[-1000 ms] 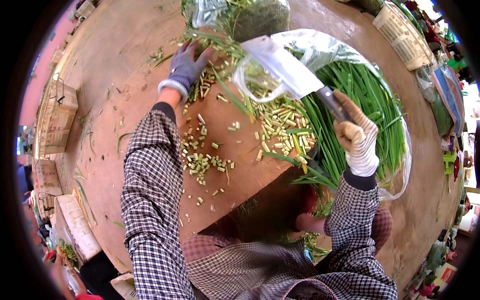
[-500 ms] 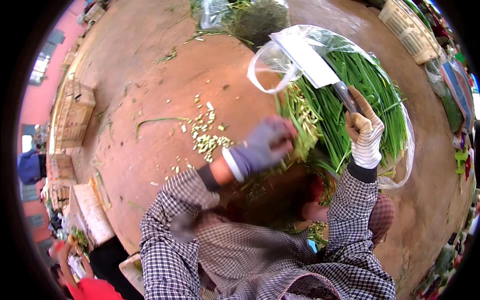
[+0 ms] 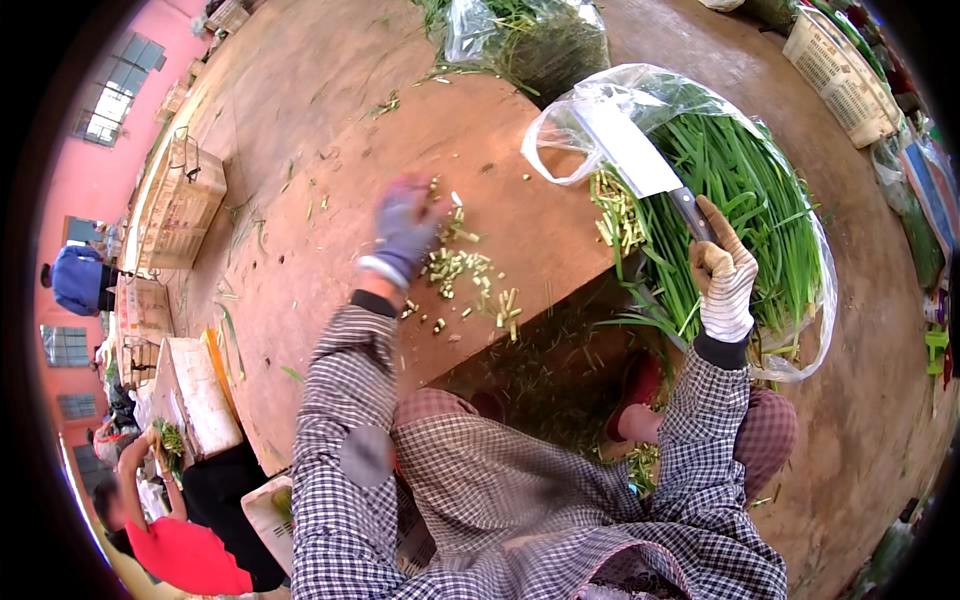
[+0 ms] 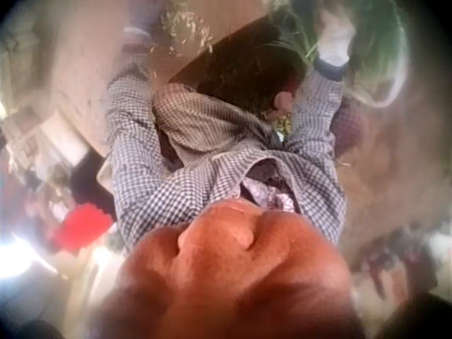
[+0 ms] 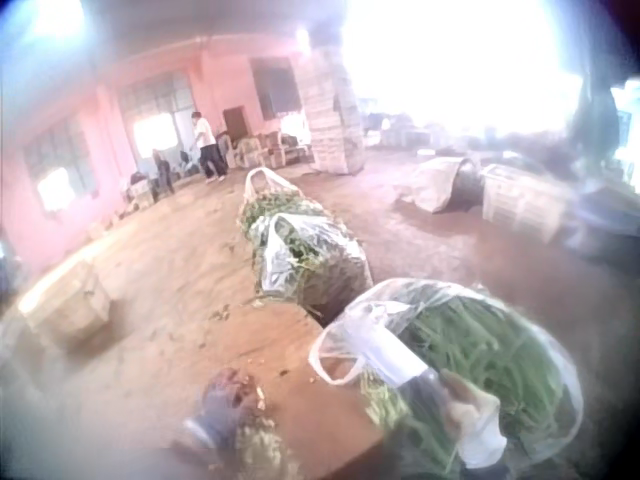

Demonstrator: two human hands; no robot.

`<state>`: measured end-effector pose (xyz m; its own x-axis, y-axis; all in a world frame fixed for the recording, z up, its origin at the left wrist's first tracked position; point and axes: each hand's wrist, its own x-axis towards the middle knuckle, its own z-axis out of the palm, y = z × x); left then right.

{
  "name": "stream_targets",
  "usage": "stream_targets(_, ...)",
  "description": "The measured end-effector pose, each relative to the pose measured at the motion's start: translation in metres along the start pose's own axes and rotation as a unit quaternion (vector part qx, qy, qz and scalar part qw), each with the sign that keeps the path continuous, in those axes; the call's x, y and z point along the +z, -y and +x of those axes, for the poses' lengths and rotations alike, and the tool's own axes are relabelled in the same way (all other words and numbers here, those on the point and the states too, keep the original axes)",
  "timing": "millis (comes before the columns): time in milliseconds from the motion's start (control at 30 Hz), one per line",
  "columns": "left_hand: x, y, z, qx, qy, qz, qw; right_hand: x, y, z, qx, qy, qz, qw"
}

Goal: The person trims the ends of large bunches of green vegetables using a cleaver on a wooden board and then bundles them with red tape.

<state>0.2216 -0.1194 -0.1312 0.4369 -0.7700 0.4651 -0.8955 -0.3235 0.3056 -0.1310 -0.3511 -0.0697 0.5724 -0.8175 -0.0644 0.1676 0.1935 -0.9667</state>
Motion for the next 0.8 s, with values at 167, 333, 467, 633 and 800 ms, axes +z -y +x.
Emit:
stream_targets(167,-0.025,-0.151,-0.065,0.128,0.264,-0.277,0.915,0.019,-0.005,0.002,-0.022,-0.023,-0.026,0.999)
stream_targets(333,-0.109,-0.123,-0.062,0.104,0.167,-0.119,0.973,0.025,-0.006,0.000,-0.011,-0.016,0.003,1.000)
stream_targets(467,-0.097,0.011,-0.168,-0.222,0.085,0.211,0.948,0.036,0.001,-0.004,-0.002,-0.015,-0.033,0.999)
stream_targets(633,-0.070,-0.092,-0.102,-0.023,0.198,-0.040,0.979,0.036,0.007,0.001,-0.013,-0.018,0.012,1.000)
stream_targets(800,0.020,-0.158,-0.027,0.120,0.233,-0.163,0.951,0.025,0.015,0.000,-0.024,-0.032,0.033,0.999)
